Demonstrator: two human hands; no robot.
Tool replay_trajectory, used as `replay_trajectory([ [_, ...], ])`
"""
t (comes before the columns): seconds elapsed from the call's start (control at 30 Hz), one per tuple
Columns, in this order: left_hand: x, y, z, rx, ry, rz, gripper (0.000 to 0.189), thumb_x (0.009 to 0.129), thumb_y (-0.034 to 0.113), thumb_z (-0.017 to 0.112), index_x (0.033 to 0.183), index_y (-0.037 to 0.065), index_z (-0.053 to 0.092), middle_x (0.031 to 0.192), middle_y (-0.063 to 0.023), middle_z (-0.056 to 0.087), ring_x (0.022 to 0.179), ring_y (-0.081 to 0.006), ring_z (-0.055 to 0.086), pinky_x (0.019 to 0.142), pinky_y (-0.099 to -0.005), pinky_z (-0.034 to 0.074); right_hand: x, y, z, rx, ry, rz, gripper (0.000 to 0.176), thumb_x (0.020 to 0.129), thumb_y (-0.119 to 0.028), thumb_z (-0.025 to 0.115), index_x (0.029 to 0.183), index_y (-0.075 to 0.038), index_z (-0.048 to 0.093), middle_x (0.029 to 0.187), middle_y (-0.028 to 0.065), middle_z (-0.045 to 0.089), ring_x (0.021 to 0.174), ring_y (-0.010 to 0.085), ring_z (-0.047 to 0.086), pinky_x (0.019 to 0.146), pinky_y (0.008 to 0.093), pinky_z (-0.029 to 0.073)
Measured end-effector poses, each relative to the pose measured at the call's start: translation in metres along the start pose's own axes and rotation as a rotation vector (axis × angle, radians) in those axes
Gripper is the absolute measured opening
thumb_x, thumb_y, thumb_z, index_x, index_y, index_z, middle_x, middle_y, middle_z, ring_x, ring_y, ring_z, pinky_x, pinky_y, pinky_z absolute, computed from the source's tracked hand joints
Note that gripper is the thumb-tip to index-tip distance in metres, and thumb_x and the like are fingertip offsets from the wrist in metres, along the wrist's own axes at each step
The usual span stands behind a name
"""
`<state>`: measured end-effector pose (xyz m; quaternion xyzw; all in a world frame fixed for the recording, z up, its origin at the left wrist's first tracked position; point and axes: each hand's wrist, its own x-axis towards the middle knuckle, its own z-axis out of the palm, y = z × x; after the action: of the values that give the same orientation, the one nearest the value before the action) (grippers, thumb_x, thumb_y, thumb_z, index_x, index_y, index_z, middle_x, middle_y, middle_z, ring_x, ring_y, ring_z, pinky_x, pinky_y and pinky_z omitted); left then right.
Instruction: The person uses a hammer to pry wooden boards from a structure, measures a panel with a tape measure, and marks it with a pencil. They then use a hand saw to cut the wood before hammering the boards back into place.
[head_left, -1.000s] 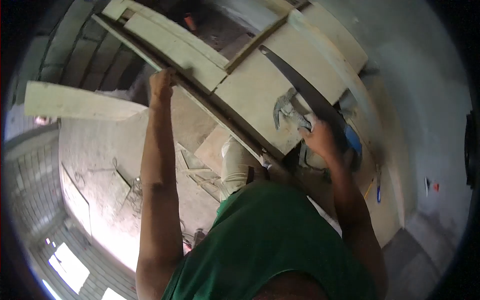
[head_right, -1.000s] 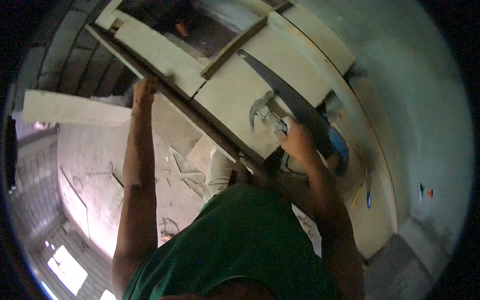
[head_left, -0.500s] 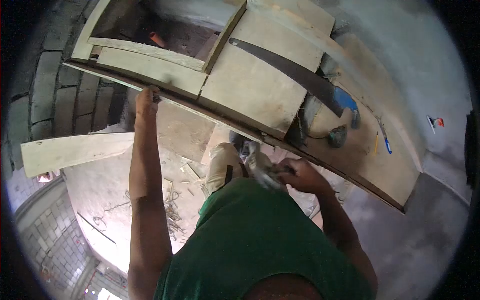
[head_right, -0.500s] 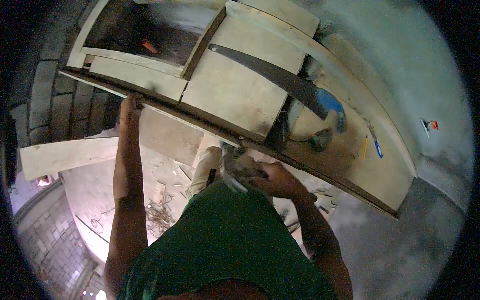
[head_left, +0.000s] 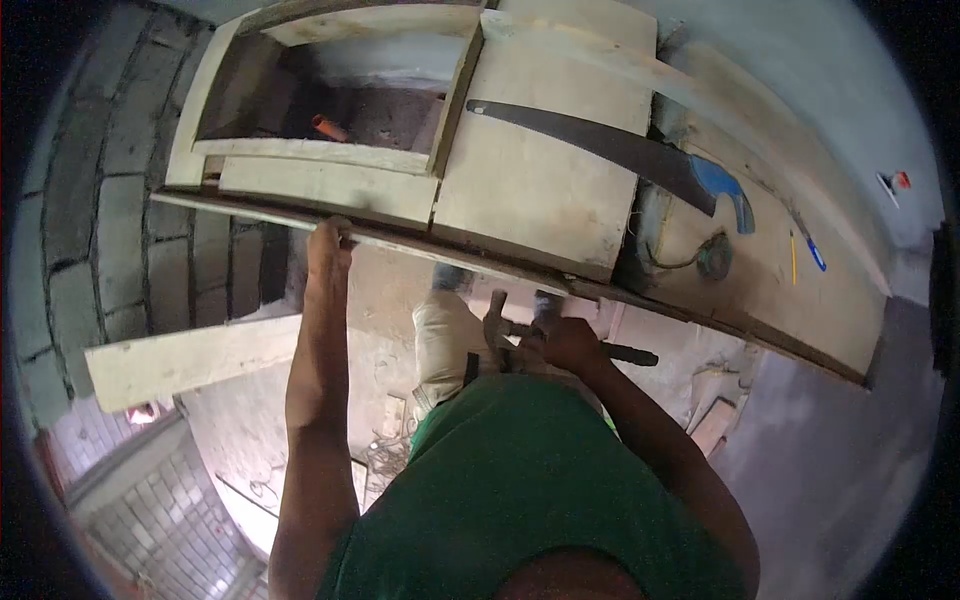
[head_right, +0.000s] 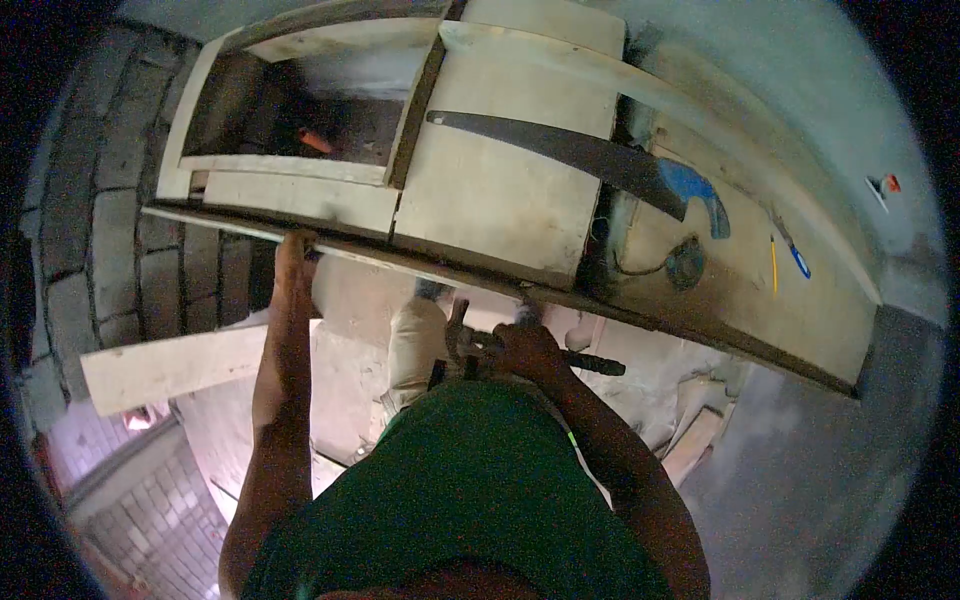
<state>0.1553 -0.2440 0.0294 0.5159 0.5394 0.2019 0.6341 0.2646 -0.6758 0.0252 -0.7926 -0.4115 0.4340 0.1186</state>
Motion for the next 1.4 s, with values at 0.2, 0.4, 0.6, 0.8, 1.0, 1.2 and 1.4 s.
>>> replay_trajectory([
  [0.2,0.004,-0.006,0.002,-0.246,-0.042,-0.134,0.007,0.077,0.011,0.063,0.074,0.005,0.065,0.066,-0.0033,0.055,0.061,-0.0166,0.051,0.06,-0.0319,0.042,0.025,-0.046,0.01,0.134,0.256,0.252,0.05,0.084,-0.053,0.064,0.101,-0.006,0.066,0.088,0.0164,0.069,0.079,0.0335,0.068,0.071,0.0443,0.053],
  [0.4,0.009,0.019,-0.023,-0.377,-0.463,-0.307,0.041,0.085,0.025,0.066,0.118,0.003,0.056,0.113,-0.0136,0.058,0.104,-0.0275,0.056,0.09,-0.0426,0.048,0.027,-0.105,0.026,0.352,0.502,0.429,0.041,0.083,-0.045,0.071,0.099,-0.007,0.066,0.085,0.0161,0.069,0.078,0.0335,0.068,0.07,0.041,0.053],
  [0.6,0.021,0.03,-0.043,-0.174,-0.505,-0.475,0.051,0.092,0.038,0.061,0.13,0.007,0.049,0.122,-0.0155,0.054,0.11,-0.0295,0.054,0.092,-0.0488,0.047,0.04,-0.138,0.041,0.384,0.597,0.615,0.043,0.085,-0.047,0.069,0.1,-0.007,0.066,0.084,0.0172,0.069,0.08,0.0344,0.069,0.071,0.0418,0.054],
  [0.8,0.044,0.048,-0.06,0.918,-1.334,-0.231,0.057,0.085,0.033,0.071,0.129,0.002,0.052,0.114,-0.0143,0.062,0.101,-0.0278,0.063,0.085,-0.0413,0.053,0.055,-0.143,0.073,0.422,0.696,0.65,0.037,0.095,-0.044,0.05,0.096,-0.008,0.062,0.078,0.0176,0.068,0.075,0.0363,0.068,0.068,0.0467,0.054],
  [1.0,-0.047,0.085,0.015,1.291,-1.36,0.69,0.051,0.078,0.023,0.074,0.121,0.002,0.059,0.101,-0.0201,0.066,0.096,-0.0328,0.065,0.083,-0.042,0.054,0.053,-0.165,0.069,0.558,0.759,0.715,0.042,0.091,-0.048,0.055,0.103,-0.009,0.065,0.087,0.0162,0.069,0.083,0.0377,0.067,0.075,0.0481,0.053],
  [1.2,-0.028,0.073,0.064,1.305,-1.497,1.31,0.07,0.081,0.033,0.069,0.137,0.0,0.043,0.125,-0.0285,0.054,0.103,-0.043,0.062,0.09,-0.0506,0.05,0.075,-0.166,0.086,0.625,0.859,0.743,0.04,0.087,-0.044,0.065,0.098,-0.006,0.066,0.086,0.019,0.069,0.082,0.0386,0.067,0.073,0.0474,0.053],
  [1.4,-0.024,0.072,0.111,1.436,-1.74,1.329,0.073,0.082,0.031,0.066,0.142,0.002,0.038,0.13,-0.0267,0.051,0.117,-0.0409,0.052,0.097,-0.0515,0.044,0.078,-0.175,0.082,0.662,1.024,0.753,0.037,0.081,-0.038,0.075,0.095,-0.004,0.068,0.073,0.0195,0.065,0.068,0.0345,0.065,0.063,0.0409,0.051],
])
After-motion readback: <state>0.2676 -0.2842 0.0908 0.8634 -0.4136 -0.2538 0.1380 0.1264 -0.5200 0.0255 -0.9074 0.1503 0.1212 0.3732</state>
